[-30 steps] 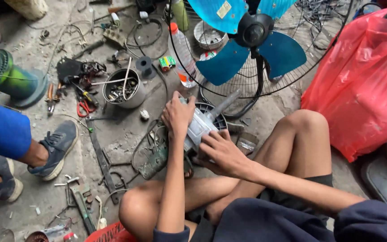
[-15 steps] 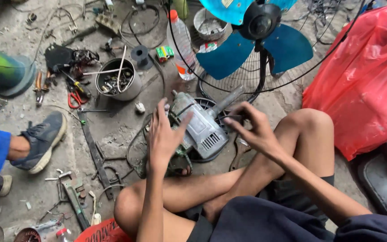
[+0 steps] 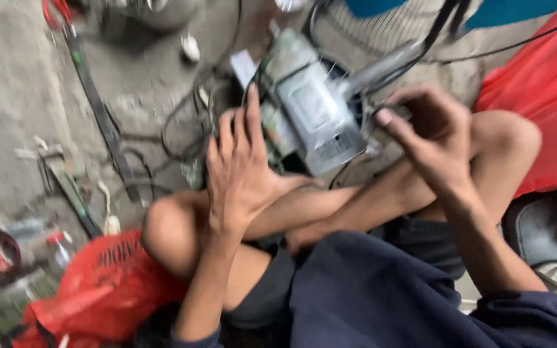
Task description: The person is assembling or repairing a power sanding tool by fitting the plastic housing parts together.
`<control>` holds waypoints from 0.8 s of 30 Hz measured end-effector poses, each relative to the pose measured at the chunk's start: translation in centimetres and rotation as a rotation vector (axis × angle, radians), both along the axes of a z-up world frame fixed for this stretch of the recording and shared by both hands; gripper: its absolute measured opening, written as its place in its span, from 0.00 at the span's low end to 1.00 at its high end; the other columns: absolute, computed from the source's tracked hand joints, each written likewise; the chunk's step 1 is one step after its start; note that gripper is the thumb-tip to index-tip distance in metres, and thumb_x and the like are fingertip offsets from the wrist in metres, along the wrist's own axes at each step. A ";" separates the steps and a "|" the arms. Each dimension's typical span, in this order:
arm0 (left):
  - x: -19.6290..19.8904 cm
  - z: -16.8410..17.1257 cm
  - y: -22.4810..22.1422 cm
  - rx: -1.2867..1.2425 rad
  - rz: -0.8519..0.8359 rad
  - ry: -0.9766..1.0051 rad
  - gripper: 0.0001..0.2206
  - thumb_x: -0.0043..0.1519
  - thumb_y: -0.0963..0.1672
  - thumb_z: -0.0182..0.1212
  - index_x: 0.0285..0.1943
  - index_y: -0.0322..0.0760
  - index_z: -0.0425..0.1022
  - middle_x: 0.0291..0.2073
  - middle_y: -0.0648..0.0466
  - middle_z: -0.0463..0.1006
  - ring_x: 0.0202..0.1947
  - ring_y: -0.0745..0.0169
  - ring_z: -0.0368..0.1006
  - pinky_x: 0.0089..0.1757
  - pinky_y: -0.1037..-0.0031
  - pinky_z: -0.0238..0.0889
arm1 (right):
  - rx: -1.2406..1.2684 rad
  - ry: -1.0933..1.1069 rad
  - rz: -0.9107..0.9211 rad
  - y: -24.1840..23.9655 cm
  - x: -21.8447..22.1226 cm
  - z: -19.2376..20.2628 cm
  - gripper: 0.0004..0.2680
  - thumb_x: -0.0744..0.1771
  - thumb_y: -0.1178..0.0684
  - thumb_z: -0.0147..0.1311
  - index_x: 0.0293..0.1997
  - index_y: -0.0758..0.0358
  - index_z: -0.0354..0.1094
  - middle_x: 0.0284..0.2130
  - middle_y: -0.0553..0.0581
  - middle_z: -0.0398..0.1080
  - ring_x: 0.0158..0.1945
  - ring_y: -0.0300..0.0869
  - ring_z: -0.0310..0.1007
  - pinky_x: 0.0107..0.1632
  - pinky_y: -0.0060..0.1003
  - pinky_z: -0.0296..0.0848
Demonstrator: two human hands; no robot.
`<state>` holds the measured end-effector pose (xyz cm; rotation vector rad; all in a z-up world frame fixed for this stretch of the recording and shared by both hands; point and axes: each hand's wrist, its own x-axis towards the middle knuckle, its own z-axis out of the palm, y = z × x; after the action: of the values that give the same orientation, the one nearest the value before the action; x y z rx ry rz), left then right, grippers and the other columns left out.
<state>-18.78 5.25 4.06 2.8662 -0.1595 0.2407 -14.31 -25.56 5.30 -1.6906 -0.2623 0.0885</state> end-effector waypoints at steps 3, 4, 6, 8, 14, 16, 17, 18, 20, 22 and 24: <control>0.5 -0.4 0.1 0.045 -0.007 -0.064 0.83 0.49 0.85 0.65 0.95 0.26 0.40 0.71 0.43 0.79 0.66 0.45 0.73 0.54 0.52 0.68 | -0.001 0.010 0.013 0.3 0.6 0.7 0.08 0.77 0.66 0.64 0.60 0.66 0.68 0.56 0.54 0.73 0.56 0.37 0.74 0.67 0.30 0.77; 0.4 -0.2 0.2 0.044 -0.016 -0.061 0.83 0.48 0.84 0.67 0.94 0.25 0.42 0.68 0.41 0.79 0.62 0.44 0.73 0.53 0.53 0.70 | -0.004 0.009 0.026 0.5 0.7 0.8 0.08 0.76 0.66 0.64 0.59 0.66 0.69 0.54 0.54 0.72 0.53 0.36 0.72 0.63 0.28 0.74; 0.4 0.2 0.0 0.022 -0.030 -0.040 0.84 0.46 0.84 0.70 0.94 0.23 0.44 0.66 0.40 0.79 0.59 0.44 0.73 0.51 0.53 0.71 | -0.026 0.025 0.034 0.6 0.9 1.1 0.08 0.75 0.66 0.64 0.58 0.65 0.69 0.52 0.53 0.72 0.49 0.35 0.70 0.58 0.26 0.72; 0.2 0.7 -0.2 0.031 -0.029 -0.059 0.79 0.52 0.83 0.69 0.95 0.26 0.46 0.67 0.42 0.79 0.64 0.42 0.73 0.57 0.52 0.69 | -0.077 -0.005 0.101 0.8 0.9 1.4 0.08 0.74 0.68 0.66 0.56 0.68 0.70 0.50 0.56 0.72 0.49 0.38 0.71 0.57 0.28 0.73; 0.1 1.4 -0.9 0.018 -0.004 -0.038 0.80 0.50 0.85 0.52 0.94 0.24 0.46 0.72 0.36 0.77 0.73 0.37 0.72 0.72 0.44 0.61 | -0.261 -0.175 0.282 2.0 1.8 1.3 0.11 0.66 0.63 0.77 0.45 0.63 0.75 0.41 0.55 0.81 0.45 0.40 0.74 0.63 0.38 0.74; -0.1 1.8 -2.0 0.030 0.003 -0.002 0.80 0.51 0.85 0.52 0.94 0.25 0.43 0.79 0.31 0.72 0.80 0.33 0.68 0.77 0.40 0.52 | -0.423 -0.256 0.248 3.7 1.4 2.3 0.11 0.65 0.57 0.81 0.42 0.62 0.78 0.41 0.54 0.74 0.45 0.42 0.69 0.60 0.40 0.65; -0.4 2.0 -2.6 0.046 0.014 0.039 0.80 0.51 0.85 0.53 0.94 0.26 0.41 0.85 0.26 0.68 0.87 0.29 0.63 0.83 0.36 0.42 | -0.579 -0.331 0.218 4.5 1.1 2.8 0.12 0.64 0.51 0.86 0.39 0.61 0.81 0.41 0.54 0.66 0.46 0.43 0.64 0.57 0.40 0.57; -0.3 1.6 -3.0 0.042 0.010 0.038 0.80 0.51 0.85 0.53 0.94 0.26 0.41 0.85 0.26 0.68 0.87 0.29 0.63 0.83 0.36 0.42 | -0.584 -0.331 0.216 4.7 1.2 2.5 0.12 0.64 0.51 0.86 0.39 0.61 0.81 0.41 0.54 0.66 0.46 0.43 0.64 0.57 0.40 0.57; -0.2 0.8 -3.6 -0.006 0.038 -0.018 0.78 0.53 0.83 0.57 0.93 0.22 0.45 0.82 0.22 0.68 0.86 0.23 0.62 0.83 0.32 0.36 | -0.480 -0.375 0.130 5.4 1.6 1.8 0.19 0.65 0.58 0.87 0.35 0.69 0.68 0.44 0.60 0.65 0.47 0.48 0.65 0.50 0.40 0.68; -0.1 0.1 -3.8 0.022 0.056 -0.076 0.72 0.59 0.80 0.57 0.93 0.23 0.46 0.78 0.26 0.71 0.80 0.26 0.67 0.81 0.32 0.43 | -0.487 -0.371 0.128 5.3 0.0 1.4 0.19 0.65 0.58 0.85 0.34 0.67 0.66 0.45 0.60 0.64 0.48 0.48 0.65 0.51 0.42 0.68; 0.1 -0.3 -3.4 0.058 0.066 -0.157 0.67 0.64 0.78 0.57 0.93 0.25 0.47 0.74 0.30 0.75 0.75 0.29 0.72 0.80 0.32 0.50 | -0.488 -0.388 0.112 5.7 -1.4 1.3 0.19 0.65 0.58 0.83 0.32 0.65 0.63 0.46 0.60 0.63 0.49 0.49 0.65 0.52 0.43 0.68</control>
<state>-18.71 1.89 3.81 2.9125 -0.1027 0.4824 -15.72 -19.88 6.56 -2.1733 -0.6689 -0.1035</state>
